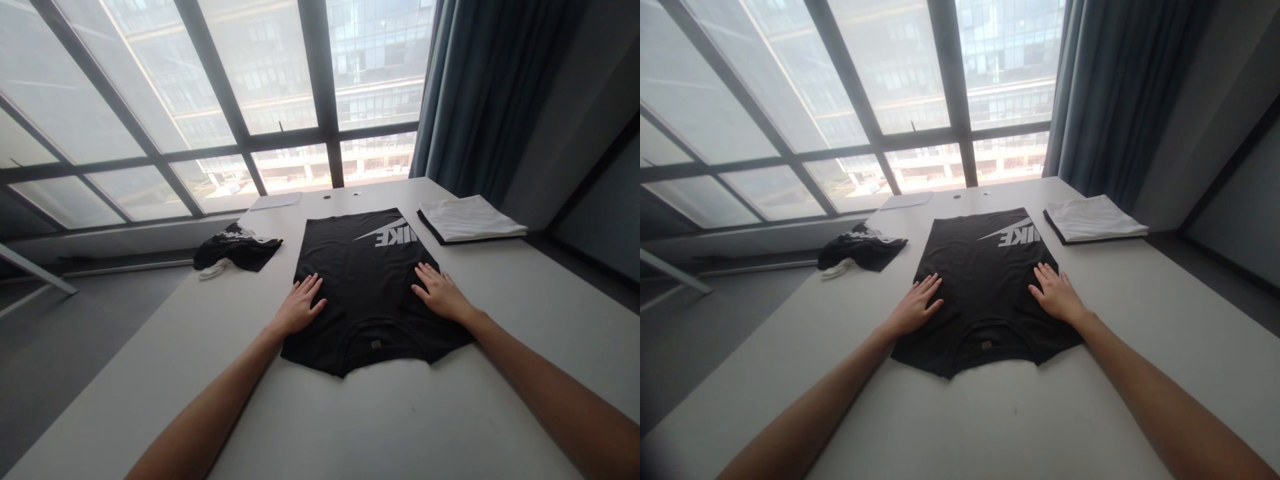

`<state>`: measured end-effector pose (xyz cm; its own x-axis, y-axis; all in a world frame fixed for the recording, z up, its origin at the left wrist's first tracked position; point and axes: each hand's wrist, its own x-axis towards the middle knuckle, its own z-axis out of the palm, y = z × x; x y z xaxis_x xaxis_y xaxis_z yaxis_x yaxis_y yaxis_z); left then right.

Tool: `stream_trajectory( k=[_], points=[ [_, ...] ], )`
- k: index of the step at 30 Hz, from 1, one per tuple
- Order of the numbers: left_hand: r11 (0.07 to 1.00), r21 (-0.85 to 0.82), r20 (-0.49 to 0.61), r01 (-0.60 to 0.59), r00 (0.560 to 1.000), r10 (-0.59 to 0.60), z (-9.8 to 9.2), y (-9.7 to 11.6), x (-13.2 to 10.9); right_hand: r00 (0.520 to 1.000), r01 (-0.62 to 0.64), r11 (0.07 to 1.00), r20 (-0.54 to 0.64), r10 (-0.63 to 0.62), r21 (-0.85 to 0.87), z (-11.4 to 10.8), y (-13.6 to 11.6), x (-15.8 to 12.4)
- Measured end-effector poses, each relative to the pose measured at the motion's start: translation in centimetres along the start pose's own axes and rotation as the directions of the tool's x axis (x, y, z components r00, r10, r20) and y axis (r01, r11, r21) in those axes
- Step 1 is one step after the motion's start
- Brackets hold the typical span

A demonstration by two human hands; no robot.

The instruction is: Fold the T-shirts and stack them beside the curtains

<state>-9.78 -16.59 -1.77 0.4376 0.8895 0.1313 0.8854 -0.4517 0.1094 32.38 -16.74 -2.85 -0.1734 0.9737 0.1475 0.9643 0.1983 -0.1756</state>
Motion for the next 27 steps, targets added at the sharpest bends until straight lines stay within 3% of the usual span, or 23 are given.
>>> stream_trajectory(
  k=[27],
  points=[
    [1.0,-0.008,-0.016,0.004,1.0,-0.004,-0.16,0.06,-0.05,1.0,0.002,1.0,-0.011,-0.002,0.028,0.1,0.14,0.03]
  ],
)
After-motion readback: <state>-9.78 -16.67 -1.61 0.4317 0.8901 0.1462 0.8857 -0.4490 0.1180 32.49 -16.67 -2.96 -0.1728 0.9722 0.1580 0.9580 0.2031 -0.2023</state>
